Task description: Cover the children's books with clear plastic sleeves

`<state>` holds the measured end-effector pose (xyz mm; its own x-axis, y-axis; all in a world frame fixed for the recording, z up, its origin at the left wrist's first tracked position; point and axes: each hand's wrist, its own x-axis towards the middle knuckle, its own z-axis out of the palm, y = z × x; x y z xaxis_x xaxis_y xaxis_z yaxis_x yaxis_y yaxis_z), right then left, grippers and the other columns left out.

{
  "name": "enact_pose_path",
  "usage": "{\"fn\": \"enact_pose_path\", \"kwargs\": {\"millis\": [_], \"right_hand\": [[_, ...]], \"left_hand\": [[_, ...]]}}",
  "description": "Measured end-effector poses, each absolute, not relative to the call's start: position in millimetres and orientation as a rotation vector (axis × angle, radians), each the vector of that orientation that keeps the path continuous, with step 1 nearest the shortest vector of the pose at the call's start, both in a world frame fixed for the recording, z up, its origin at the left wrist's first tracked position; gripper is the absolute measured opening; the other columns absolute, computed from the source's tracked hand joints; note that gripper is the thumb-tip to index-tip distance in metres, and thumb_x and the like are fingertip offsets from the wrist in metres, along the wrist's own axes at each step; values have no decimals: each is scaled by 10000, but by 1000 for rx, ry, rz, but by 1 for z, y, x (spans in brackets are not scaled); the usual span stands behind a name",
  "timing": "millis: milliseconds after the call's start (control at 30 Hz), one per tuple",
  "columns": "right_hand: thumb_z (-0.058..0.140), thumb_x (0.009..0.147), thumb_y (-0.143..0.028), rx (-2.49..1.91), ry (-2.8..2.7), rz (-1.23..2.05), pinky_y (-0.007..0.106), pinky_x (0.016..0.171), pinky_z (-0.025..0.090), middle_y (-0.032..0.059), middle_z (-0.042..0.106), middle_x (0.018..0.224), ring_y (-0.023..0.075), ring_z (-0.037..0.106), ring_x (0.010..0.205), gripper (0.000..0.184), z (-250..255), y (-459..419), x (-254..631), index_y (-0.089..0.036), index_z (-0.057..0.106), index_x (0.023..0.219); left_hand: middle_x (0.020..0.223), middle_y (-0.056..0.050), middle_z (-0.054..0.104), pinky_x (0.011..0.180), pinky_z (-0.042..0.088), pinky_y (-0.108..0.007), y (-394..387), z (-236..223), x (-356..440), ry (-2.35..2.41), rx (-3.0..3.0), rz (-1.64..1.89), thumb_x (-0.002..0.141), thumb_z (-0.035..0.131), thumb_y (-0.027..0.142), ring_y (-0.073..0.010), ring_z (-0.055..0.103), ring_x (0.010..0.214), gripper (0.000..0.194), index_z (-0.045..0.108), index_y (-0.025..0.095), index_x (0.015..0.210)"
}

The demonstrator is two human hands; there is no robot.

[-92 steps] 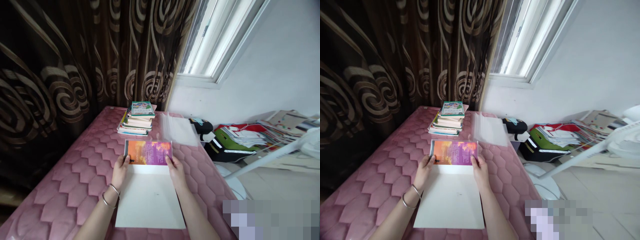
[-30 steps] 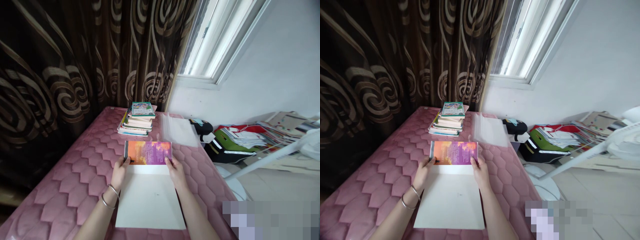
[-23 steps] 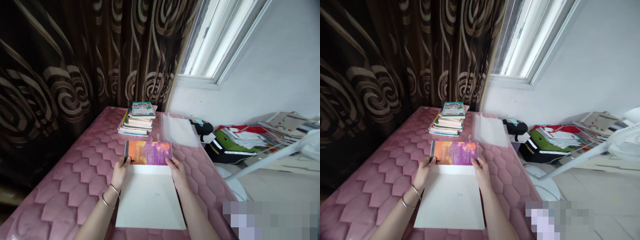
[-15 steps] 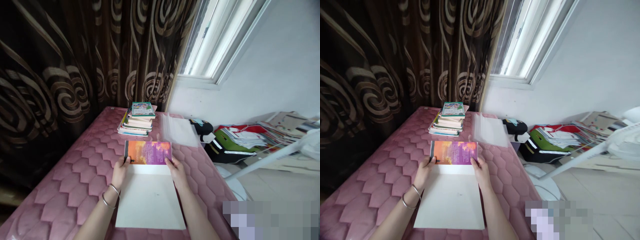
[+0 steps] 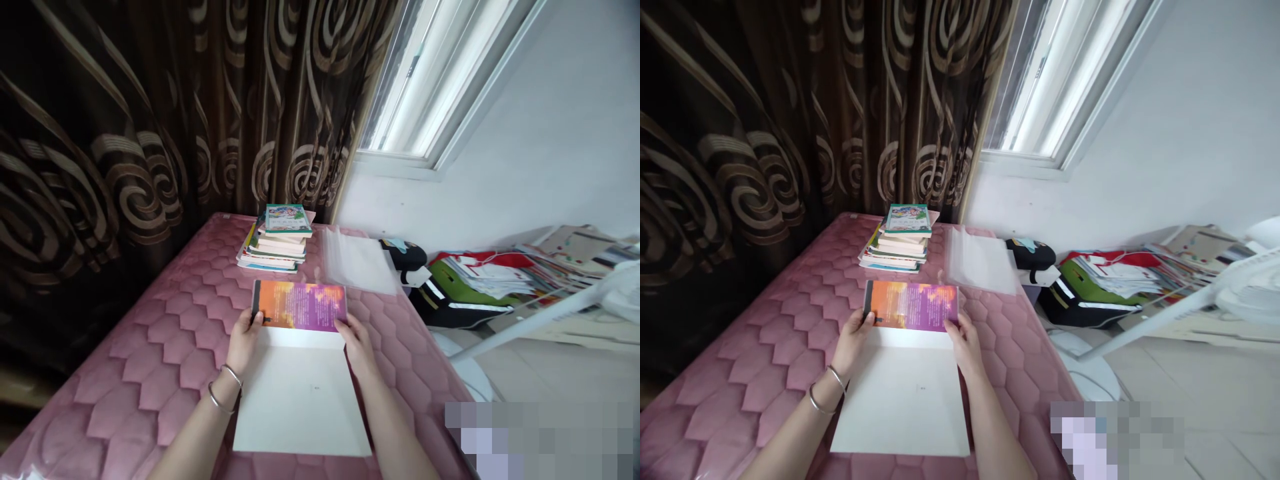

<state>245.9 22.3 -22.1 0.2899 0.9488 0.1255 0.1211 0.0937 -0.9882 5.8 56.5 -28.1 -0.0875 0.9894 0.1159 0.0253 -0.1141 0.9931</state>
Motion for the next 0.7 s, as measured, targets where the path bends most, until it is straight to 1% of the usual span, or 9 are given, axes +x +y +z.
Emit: {"fn": "enact_pose_path", "kwargs": {"millis": [133, 233, 300, 400, 500, 600, 700], "right_hand": [[572, 757, -627, -1404, -1163, 717, 340, 765, 513, 81, 724, 931, 253, 649, 883, 558, -28, 27, 245, -180, 687, 1071], [517, 802, -613, -1481, -1222, 634, 319, 745, 512, 85, 720, 920, 232, 649, 854, 535, -33, 29, 244, -172, 675, 1061], [494, 823, -589, -1530, -1233, 609, 305, 719, 508, 81, 716, 886, 216, 649, 799, 505, -34, 29, 243, -164, 667, 1034], [485, 832, -562, -1587, -1236, 571, 292, 692, 494, 77, 708, 839, 211, 645, 757, 466, -34, 27, 241, -161, 654, 999], [471, 837, -545, -1644, -1264, 494, 281, 659, 474, 80, 704, 822, 218, 647, 755, 435, -31, 25, 239, -174, 650, 976], [440, 846, -533, -1717, -1305, 418, 279, 603, 443, 75, 698, 773, 218, 637, 691, 404, -30, 26, 238, -192, 640, 930], [418, 844, -529, -1781, -1333, 362, 278, 577, 419, 65, 681, 718, 214, 615, 648, 379, -33, 29, 240, -207, 618, 848]], "left_hand": [[823, -33, 652, 697, 448, -274, 58, -24, 3, 1273, 1318, 1314, 770, 579, 521, -189, 595, 795, 378, 591, 162, 885], [815, -24, 641, 723, 457, -289, 57, -17, -3, 1275, 1370, 1223, 767, 582, 512, -192, 603, 804, 361, 559, 169, 877], [850, -29, 656, 747, 473, -303, 55, -13, -8, 1216, 1395, 1170, 748, 617, 478, -200, 625, 828, 364, 537, 173, 930], [931, -52, 686, 797, 495, -334, 55, -15, -13, 1112, 1415, 1137, 713, 657, 416, -221, 657, 894, 436, 492, 177, 1040], [985, -79, 697, 834, 497, -352, 59, -23, -14, 1175, 1457, 1162, 710, 643, 367, -233, 663, 946, 427, 486, 179, 1060], [992, -97, 701, 820, 502, -358, 62, -31, -12, 1294, 1520, 1173, 729, 618, 335, -240, 670, 936, 399, 486, 177, 1070], [953, -87, 708, 774, 510, -352, 61, -33, -9, 1366, 1568, 1164, 752, 598, 319, -239, 682, 886, 439, 453, 175, 1140]]}}
